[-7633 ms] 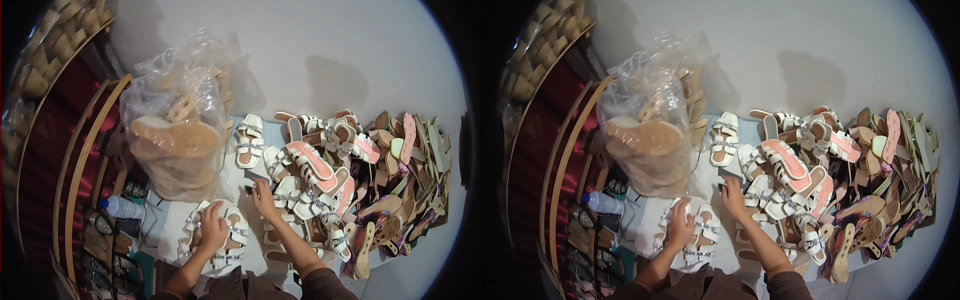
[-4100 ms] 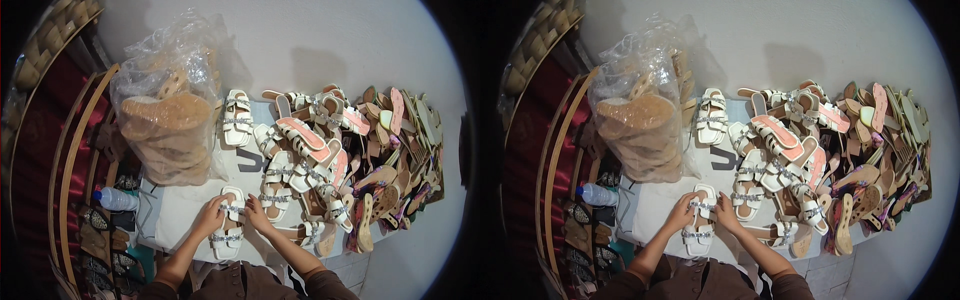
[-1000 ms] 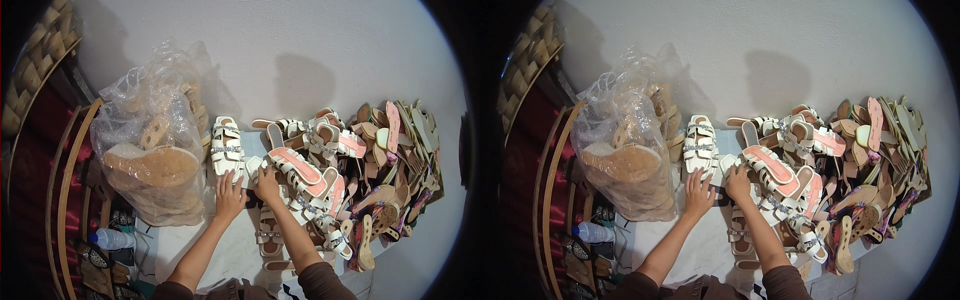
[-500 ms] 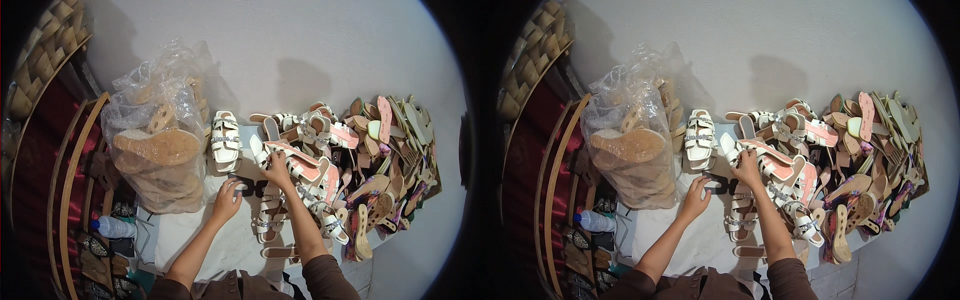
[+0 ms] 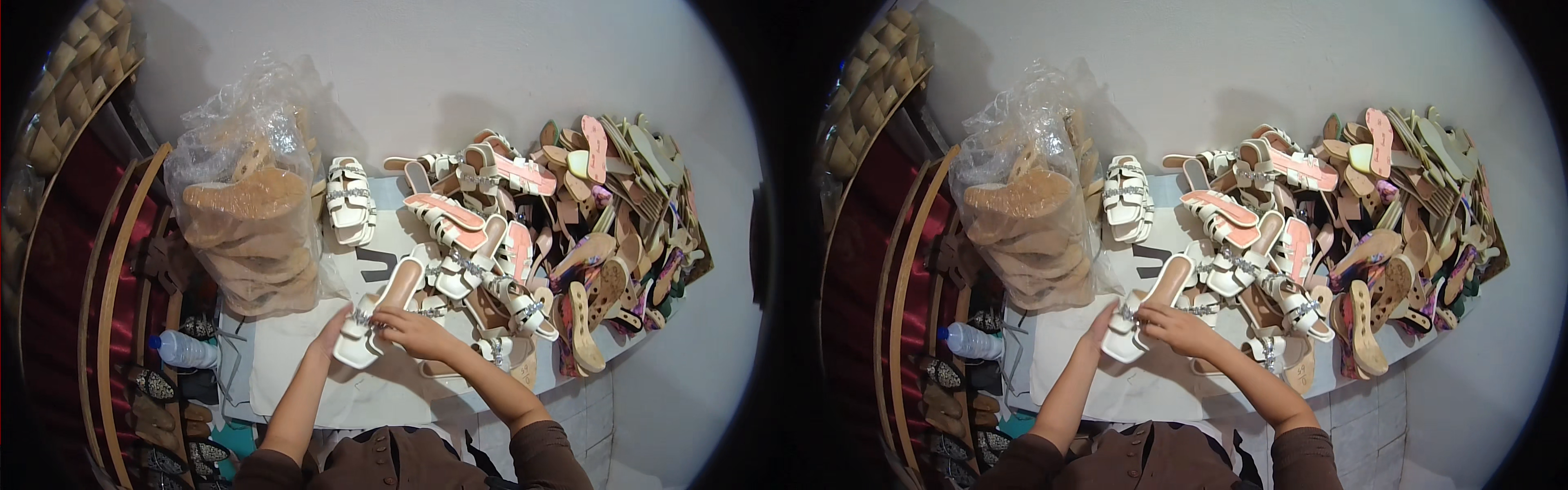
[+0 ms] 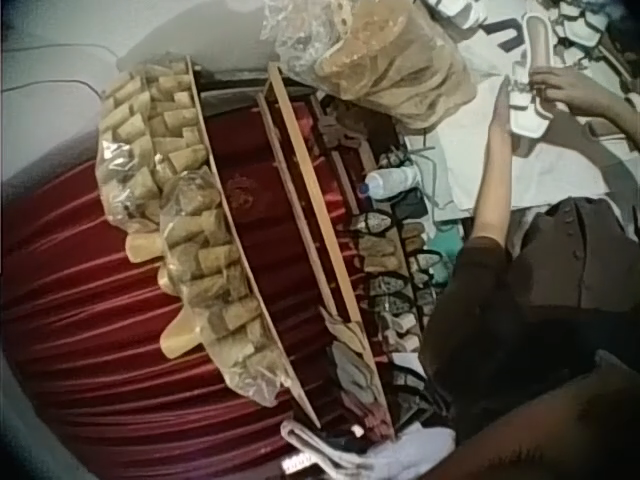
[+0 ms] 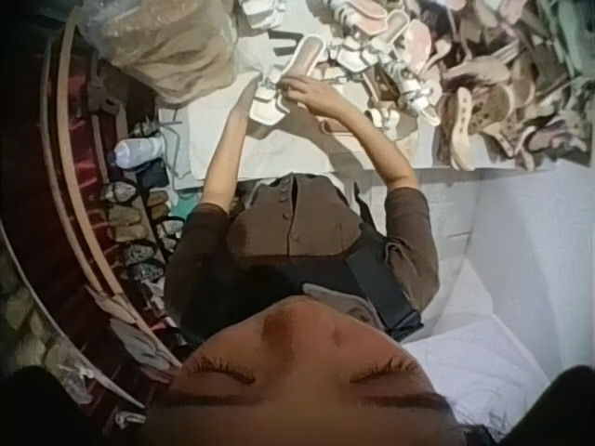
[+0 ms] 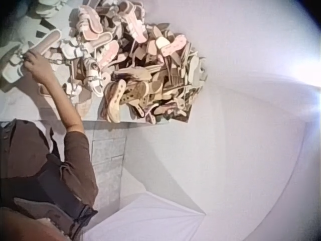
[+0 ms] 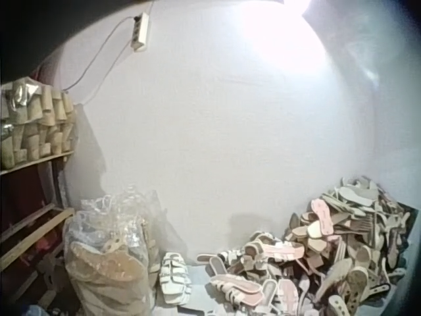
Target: Organize shoe soles from a plastic bag and sort finished sandal components on a workbench.
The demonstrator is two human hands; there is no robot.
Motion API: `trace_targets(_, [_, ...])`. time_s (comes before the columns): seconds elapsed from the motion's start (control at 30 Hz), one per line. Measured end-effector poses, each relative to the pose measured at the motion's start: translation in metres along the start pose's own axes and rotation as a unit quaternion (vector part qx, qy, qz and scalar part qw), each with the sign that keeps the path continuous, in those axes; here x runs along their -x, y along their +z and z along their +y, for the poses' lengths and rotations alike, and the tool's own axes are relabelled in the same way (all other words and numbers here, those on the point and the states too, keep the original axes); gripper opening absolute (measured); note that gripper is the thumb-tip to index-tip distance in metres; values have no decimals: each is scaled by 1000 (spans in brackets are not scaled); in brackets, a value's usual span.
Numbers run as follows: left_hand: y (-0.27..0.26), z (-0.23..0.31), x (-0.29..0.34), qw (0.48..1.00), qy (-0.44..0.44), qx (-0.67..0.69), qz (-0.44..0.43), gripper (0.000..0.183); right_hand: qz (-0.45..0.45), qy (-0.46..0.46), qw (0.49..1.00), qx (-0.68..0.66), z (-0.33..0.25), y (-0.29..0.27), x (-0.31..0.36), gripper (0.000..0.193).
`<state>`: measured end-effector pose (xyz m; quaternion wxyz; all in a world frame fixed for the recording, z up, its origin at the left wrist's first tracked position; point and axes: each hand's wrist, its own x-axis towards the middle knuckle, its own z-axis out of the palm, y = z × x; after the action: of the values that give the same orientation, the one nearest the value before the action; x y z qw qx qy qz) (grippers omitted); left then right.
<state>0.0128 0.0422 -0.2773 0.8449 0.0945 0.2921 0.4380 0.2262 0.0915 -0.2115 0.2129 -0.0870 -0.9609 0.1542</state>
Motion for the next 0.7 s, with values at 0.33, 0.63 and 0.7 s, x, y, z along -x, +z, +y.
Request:
trace_targets(0.33, [-14, -65, 18, 992, 46, 49, 106, 34, 23, 99, 995, -1, -17, 20, 37, 37])
trace_targets(0.63, [-3, -83, -6, 959, 152, 45, 236, 33, 76, 288, 883, 363, 70, -6, 71, 43])
trace_targets(0.7, [1, -88, -9, 961, 150, 58, 227, 33, 48, 289, 886, 361, 85, -9, 83, 37])
